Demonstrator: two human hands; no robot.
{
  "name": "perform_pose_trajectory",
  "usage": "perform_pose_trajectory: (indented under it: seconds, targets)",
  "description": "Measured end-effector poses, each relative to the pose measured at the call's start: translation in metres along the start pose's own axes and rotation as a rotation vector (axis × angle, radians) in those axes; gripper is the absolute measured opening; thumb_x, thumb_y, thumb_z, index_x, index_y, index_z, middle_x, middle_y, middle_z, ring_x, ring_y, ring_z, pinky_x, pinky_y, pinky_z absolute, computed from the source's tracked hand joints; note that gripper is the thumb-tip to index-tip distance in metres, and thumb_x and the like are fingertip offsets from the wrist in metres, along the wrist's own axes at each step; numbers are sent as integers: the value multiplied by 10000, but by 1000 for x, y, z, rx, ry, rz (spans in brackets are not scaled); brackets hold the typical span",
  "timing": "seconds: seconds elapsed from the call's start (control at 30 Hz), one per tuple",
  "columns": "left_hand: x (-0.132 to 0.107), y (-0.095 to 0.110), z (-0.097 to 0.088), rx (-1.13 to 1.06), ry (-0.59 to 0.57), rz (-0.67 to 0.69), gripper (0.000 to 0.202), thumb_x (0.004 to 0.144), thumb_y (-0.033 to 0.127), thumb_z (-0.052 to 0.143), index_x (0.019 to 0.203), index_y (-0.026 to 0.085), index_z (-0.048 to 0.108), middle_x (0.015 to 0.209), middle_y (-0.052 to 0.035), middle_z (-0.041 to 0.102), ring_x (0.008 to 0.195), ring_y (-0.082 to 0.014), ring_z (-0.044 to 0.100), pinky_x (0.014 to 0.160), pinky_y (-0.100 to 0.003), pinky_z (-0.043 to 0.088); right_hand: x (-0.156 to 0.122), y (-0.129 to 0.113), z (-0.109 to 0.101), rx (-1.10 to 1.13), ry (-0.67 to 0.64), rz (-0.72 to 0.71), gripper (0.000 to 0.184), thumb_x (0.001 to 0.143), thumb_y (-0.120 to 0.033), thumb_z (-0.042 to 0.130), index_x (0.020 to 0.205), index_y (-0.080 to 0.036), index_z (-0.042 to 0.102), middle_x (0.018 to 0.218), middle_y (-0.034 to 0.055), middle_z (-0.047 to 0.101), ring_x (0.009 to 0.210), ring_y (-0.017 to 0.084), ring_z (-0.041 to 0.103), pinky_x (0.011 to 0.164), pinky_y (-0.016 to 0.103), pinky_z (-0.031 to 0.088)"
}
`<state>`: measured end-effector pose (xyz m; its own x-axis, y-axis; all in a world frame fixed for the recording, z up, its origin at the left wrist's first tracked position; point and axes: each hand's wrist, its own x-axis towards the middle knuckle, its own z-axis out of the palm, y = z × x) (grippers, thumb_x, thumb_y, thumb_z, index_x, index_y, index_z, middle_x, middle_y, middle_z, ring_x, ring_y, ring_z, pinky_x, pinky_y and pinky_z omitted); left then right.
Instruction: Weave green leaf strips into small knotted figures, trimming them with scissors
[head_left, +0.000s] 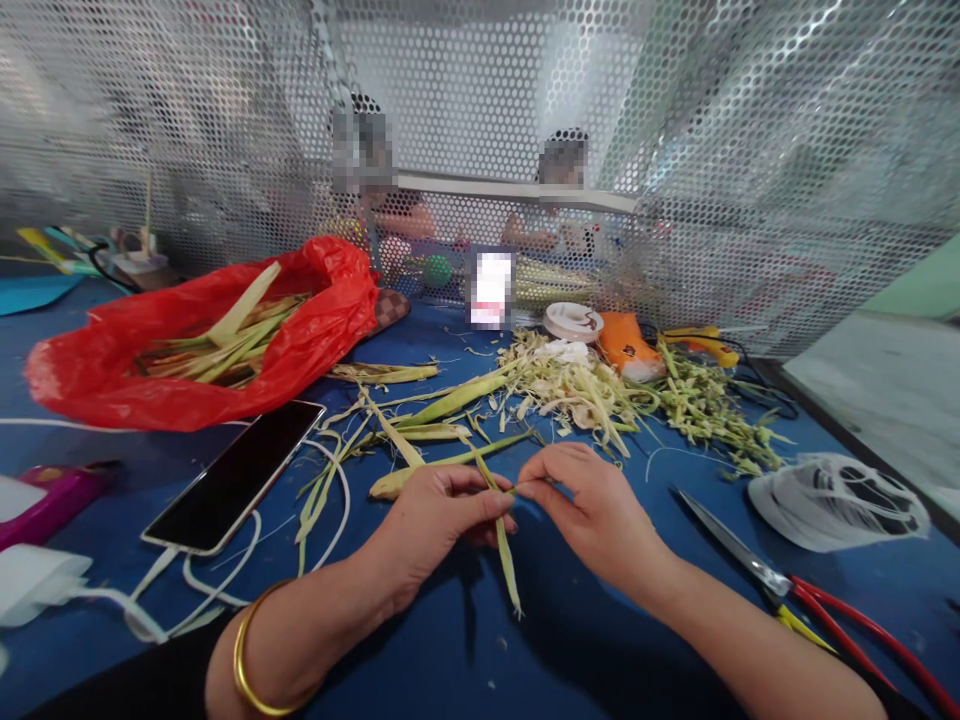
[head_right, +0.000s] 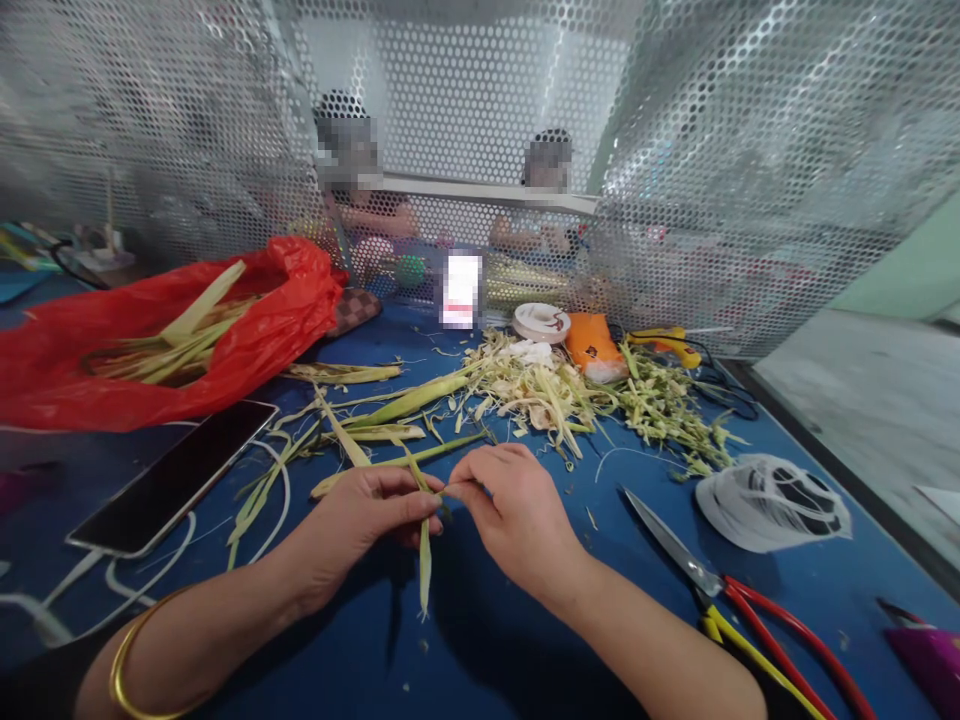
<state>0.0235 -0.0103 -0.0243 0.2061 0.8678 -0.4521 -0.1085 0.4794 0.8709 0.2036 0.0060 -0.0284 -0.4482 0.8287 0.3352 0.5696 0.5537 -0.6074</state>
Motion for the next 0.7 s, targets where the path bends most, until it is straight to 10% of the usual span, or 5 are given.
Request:
perform_pose_trajectory:
  seconds: [0.27, 0.37, 0.47, 0.7]
  targets:
    - [1, -1, -2, 82, -7, 42, 230, 627, 309, 787, 755, 128, 727, 609, -22, 693, 552, -121, 614, 630, -251, 514, -1, -5, 4, -114, 126, -48, 190, 902, -142, 500, 732, -208, 552, 706, 9, 632, 718, 164, 583, 762, 316, 422]
    - [2, -2, -3, 92, 61, 104, 219, 660, 317, 768, 752, 122, 729, 598, -28, 687, 534, -107, 588, 583, -224, 477, -1, -4, 0, -191, 231, -43, 85, 900, -236, 534, 941, -203, 600, 945, 75, 671, 923, 227, 597, 871, 385, 419]
    - [4, -3, -4, 74, 119, 157, 239, 683, 343, 757, 767, 121, 730, 601, -35, 687, 552, -114, 591, 572, -218, 458, -1, -4, -1, -133, 307, 158, 363, 841, -375, 611, 1145, -184, 556, 1150, 132, 624, 1064, 285, 562, 897, 429, 427]
    - [3, -2, -2, -15, 188, 211, 236, 636, 320, 789, 775, 145, 715, 618, -9, 693, 580, -123, 608, 603, -225, 483, -5, -18, 14, 564, -242, 457, 267, 867, -319, 521, 642, -181, 560, 610, -5, 595, 607, 132, 566, 618, 248, 446]
